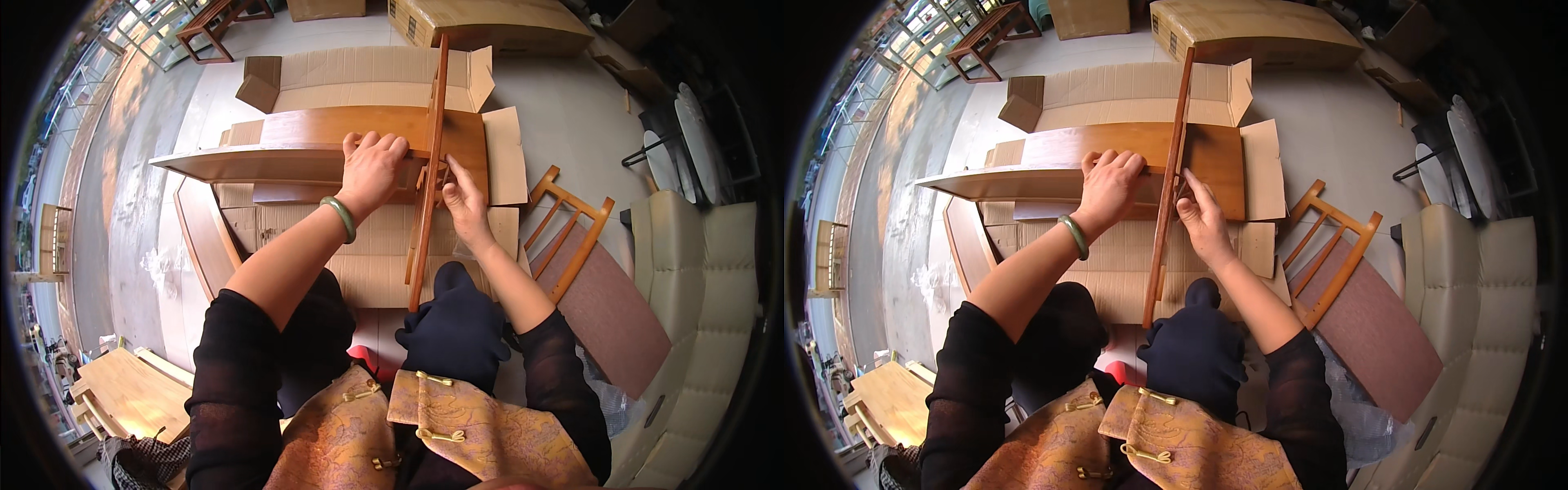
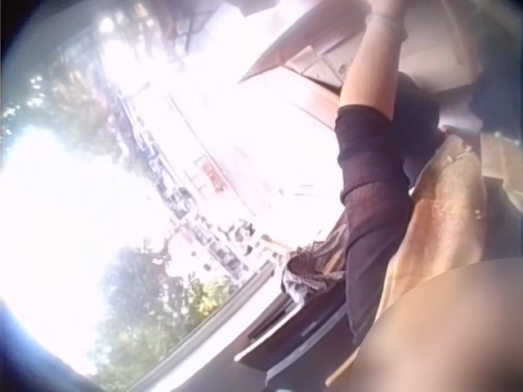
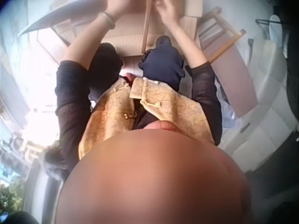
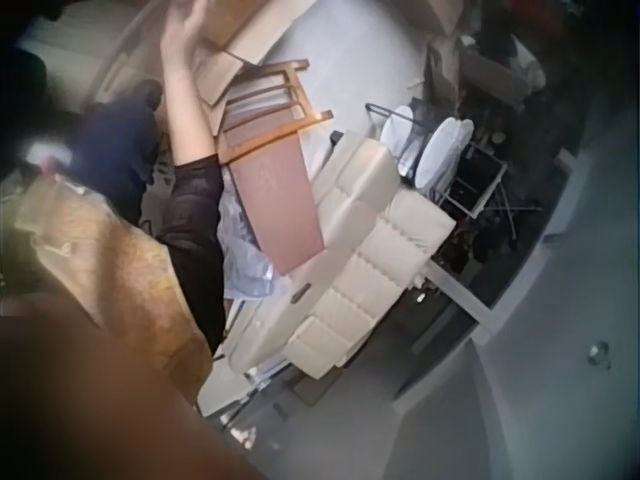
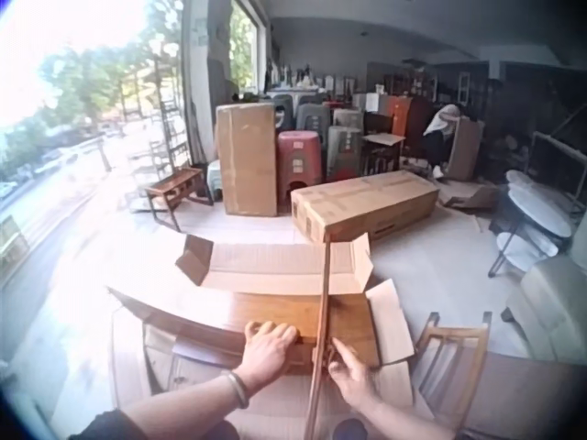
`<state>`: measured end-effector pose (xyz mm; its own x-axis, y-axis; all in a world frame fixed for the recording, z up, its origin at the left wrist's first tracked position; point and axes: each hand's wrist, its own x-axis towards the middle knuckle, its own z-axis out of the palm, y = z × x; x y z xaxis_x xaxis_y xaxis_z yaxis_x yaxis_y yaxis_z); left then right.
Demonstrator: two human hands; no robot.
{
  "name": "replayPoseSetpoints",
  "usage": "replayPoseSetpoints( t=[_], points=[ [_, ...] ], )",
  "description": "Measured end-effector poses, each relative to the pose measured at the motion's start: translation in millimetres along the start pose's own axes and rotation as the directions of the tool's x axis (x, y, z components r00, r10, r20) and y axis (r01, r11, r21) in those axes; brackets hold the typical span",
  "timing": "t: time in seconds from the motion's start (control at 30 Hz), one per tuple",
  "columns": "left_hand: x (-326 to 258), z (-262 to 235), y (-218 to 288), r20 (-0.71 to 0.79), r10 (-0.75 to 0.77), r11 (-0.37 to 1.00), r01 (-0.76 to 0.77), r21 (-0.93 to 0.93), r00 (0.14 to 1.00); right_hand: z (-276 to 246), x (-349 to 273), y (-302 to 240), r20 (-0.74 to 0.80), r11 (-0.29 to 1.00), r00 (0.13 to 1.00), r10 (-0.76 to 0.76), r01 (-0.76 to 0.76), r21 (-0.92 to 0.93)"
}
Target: The person assembles a wooden chair by attaching the seat to the backrest and legs, aligning holes, and inserting screws by hand. The chair is gradually built from separate parts on the floor.
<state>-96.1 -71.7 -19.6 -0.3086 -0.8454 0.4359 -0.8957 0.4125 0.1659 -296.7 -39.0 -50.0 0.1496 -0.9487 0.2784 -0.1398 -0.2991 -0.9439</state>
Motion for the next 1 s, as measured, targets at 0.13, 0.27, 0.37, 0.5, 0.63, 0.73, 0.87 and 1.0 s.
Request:
replayPoseSetpoints(
  t=[0.13,0.27,0.37,0.5,0.63,0.73,0.87,1.0],
  points=[
    [2,0,2,0.022,-0.007,1.0,0.007,-0.009,1.0,-10,19,18,0.041,0.797,0.909,-0.416,0.386,-0.465],
    [3,-2,2,0.019,0.001,1.0,-0.001,-0.024,1.0,-2,44,18,-0.048,0.78,0.893,-0.448,0.364,-0.509],
    [3,-1,4,0.021,0.006,1.0,-0.006,0.019,1.0,3,64,9,-0.166,0.948,0.986,0.016,-0.068,-0.311],
    [4,0,3,0.034,0.001,1.0,-0.001,0.008,0.999,1,79,0,0.11,0.587,0.706,0.699,-0.655,0.476],
    [4,0,2,0.041,0.005,1.0,-0.005,0.01,0.999,-1,73,6,0.0,0.765,0.84,0.542,-0.494,0.414],
    [6,-1,1,0.018,0.016,1.0,-0.016,-0.013,1.0,2,67,19,-0.173,0.988,0.974,0.149,-0.14,0.058],
    [7,-2,2,0.007,0.005,0.999,-0.005,-0.047,1.0,-15,60,39,0.027,0.913,0.944,-0.328,0.324,-0.248],
    [4,0,1,-0.02,0.004,0.998,-0.005,-0.062,1.0,-30,68,52,0.13,0.732,0.857,-0.498,0.496,-0.468]
  ],
)
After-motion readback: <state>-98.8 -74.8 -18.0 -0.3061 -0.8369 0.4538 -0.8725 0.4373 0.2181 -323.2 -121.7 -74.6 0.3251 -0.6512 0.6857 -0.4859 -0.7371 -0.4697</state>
